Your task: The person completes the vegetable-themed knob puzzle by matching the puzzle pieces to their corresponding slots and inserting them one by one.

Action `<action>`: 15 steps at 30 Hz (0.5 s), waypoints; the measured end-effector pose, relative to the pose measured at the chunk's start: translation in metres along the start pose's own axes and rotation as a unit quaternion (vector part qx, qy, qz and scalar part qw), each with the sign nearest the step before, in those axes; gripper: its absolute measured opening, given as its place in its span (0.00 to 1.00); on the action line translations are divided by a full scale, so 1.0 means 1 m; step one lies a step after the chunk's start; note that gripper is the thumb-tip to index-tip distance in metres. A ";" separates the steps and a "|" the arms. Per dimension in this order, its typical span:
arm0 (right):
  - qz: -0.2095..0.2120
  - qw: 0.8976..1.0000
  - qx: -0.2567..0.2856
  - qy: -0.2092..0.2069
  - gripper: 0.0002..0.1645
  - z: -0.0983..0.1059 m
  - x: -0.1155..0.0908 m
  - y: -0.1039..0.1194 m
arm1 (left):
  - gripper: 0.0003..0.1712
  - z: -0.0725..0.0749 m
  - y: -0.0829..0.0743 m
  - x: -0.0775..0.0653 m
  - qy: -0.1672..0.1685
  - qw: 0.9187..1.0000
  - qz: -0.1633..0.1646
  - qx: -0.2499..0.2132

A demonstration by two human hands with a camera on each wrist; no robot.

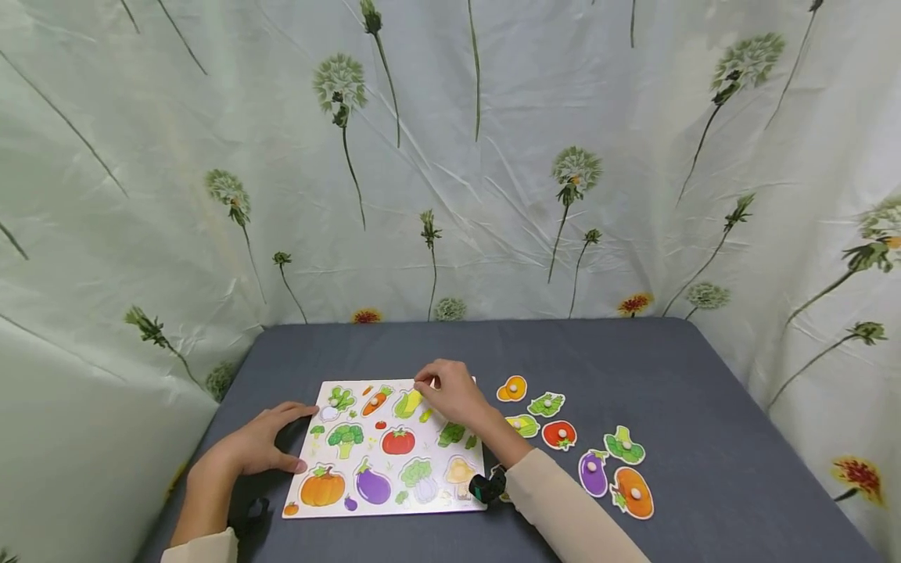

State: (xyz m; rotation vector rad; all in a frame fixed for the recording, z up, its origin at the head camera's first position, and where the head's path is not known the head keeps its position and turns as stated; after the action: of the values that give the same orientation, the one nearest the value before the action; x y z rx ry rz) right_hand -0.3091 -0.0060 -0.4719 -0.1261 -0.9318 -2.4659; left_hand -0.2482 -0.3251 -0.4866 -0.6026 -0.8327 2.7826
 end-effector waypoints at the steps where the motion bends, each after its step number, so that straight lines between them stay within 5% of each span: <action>1: -0.001 1.000 0.000 -0.003 0.07 0.003 -0.002 -0.002 | 0.58 0.000 0.001 0.000 0.000 1.000 -0.002 0.002; 15: -0.035 0.998 -0.025 -0.042 0.04 0.053 -0.041 -0.039 | 0.58 0.001 0.000 0.002 0.002 1.000 0.005 0.005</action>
State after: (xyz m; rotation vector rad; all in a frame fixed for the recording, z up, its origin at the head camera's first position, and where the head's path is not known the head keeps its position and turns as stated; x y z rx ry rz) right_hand -0.2965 0.0703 -0.4649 -0.2190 -0.9244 -2.5661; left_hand -0.2502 -0.3252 -0.4859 -0.6121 -0.8162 2.7919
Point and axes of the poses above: each hand's wrist, its own x-axis towards the middle knuckle, its own z-axis out of the back of the hand, y = z × x, the point moved 5 cm from there along x, towards the middle knuckle, and after that the axes turned 6 degrees about -x, right-handed, at the moved point
